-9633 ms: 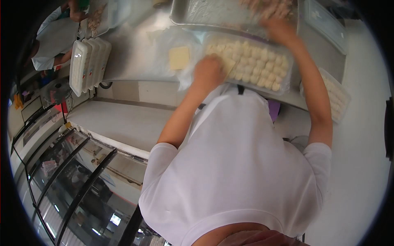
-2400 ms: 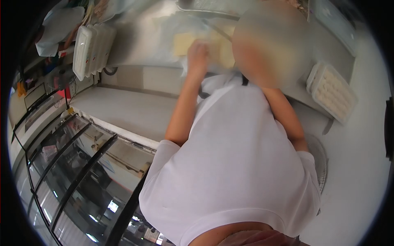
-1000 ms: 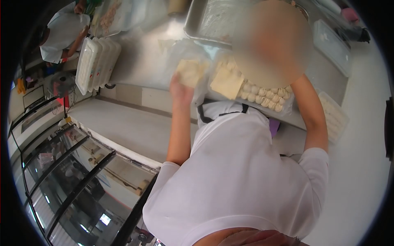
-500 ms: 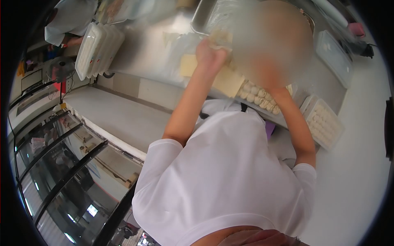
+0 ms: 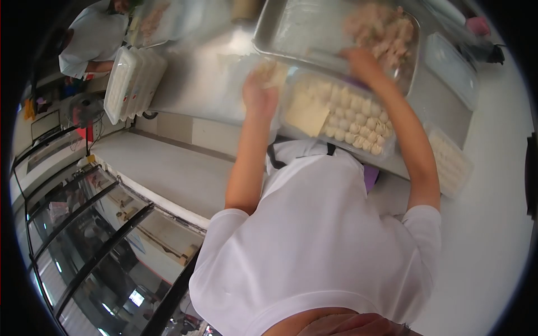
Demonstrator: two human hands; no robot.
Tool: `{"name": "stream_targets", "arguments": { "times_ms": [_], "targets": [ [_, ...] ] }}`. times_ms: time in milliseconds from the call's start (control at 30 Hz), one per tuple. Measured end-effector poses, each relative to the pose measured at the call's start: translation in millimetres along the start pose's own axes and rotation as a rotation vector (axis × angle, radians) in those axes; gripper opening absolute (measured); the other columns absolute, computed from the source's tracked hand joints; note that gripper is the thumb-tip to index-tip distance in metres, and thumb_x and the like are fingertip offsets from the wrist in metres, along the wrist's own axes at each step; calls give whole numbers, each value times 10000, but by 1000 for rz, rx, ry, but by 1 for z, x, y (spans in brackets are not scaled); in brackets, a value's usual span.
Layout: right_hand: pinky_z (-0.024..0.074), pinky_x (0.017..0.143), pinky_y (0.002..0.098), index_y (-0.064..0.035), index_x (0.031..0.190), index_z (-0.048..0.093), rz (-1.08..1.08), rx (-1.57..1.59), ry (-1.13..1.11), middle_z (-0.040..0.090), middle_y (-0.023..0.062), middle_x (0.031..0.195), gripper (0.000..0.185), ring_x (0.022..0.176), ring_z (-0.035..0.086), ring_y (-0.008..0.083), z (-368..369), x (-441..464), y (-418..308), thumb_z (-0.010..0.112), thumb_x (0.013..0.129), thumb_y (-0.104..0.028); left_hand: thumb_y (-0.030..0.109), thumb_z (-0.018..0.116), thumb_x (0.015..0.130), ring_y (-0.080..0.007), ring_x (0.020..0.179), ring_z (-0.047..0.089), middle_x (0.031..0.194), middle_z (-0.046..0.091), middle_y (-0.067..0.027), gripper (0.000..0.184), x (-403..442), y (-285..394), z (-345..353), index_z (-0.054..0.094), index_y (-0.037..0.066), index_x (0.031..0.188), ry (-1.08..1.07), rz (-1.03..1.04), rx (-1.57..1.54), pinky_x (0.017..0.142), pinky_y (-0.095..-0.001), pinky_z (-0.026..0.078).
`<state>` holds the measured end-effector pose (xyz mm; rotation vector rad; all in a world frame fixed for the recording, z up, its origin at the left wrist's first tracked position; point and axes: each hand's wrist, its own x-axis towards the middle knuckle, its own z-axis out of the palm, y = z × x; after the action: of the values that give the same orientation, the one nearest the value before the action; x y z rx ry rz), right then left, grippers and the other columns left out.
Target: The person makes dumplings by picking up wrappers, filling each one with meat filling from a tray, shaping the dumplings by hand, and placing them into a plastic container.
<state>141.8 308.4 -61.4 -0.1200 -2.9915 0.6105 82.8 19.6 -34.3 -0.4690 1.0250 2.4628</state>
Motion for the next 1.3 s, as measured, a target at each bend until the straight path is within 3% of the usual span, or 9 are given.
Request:
{"name": "stream_targets", "arguments": {
  "times_ms": [100,267,500,567,667,833,900,1100,1300],
  "targets": [
    [529,811,486,-70,1100,691,-25,93,-183,686,197,981,369,941,655,397,2,17,-22,467,839,63,248,322,1029,-300,1196,529,1215,596,-153,380,-9,9,-10,544,15,1233,42,21,1,1056,-482,400],
    [517,697,335,-61,1121,698,50,625,-317,687,99,823,271,747,657,202,-4,29,-3,521,919,-30,248,328,1023,-319,1202,521,1226,591,-170,391,-11,13,-17,535,0,1244,104,-5,-8,1027,-514,417],
    [491,653,307,-115,1161,689,24,810,-118,648,39,829,292,728,609,155,-41,-36,-65,545,916,-46,180,365,998,-338,1146,556,1184,603,-193,361,2,-3,10,541,-46,1217,-23,-16,-73,1006,-492,435],
    [511,661,351,-191,1155,702,-124,201,82,630,37,897,348,770,629,205,-37,-61,-87,574,868,-40,162,379,991,-338,1136,561,1175,606,-192,347,7,-12,21,544,-58,1203,-67,-60,-154,1006,-481,435],
    [524,691,378,-239,1140,708,-102,88,199,607,29,923,381,802,634,249,-32,-83,-80,580,838,-44,151,356,992,-329,1135,562,1175,605,-193,342,17,-23,25,548,-67,1172,-229,-75,-162,1026,-462,427],
    [525,714,398,-199,1141,695,37,96,168,645,43,961,349,841,639,283,-93,-94,-58,561,858,-45,208,238,1013,-337,1249,499,1329,517,-244,477,-16,-4,68,442,-112,1302,93,-100,-13,1147,-464,342],
    [525,714,411,-186,1133,692,51,154,242,661,59,973,336,867,644,298,-117,-100,-26,555,861,-44,191,264,1001,-341,1250,500,1333,515,-242,462,-3,-7,49,444,-109,1303,-1,-111,-47,1146,-466,344],
    [517,828,449,-141,1179,670,398,-452,-104,691,147,1015,349,959,647,363,-161,-106,57,488,889,-71,165,331,968,-349,1279,482,1349,510,-237,450,-8,-9,34,446,-102,1311,-35,-150,-39,1143,-477,344],
    [552,732,450,-52,919,705,67,-672,-318,701,135,860,175,837,696,307,-122,-101,36,555,830,-71,193,325,983,-332,1274,478,1319,537,-214,431,-16,-15,33,477,-79,1282,-5,-248,-77,1123,-470,358]
  ]
}}
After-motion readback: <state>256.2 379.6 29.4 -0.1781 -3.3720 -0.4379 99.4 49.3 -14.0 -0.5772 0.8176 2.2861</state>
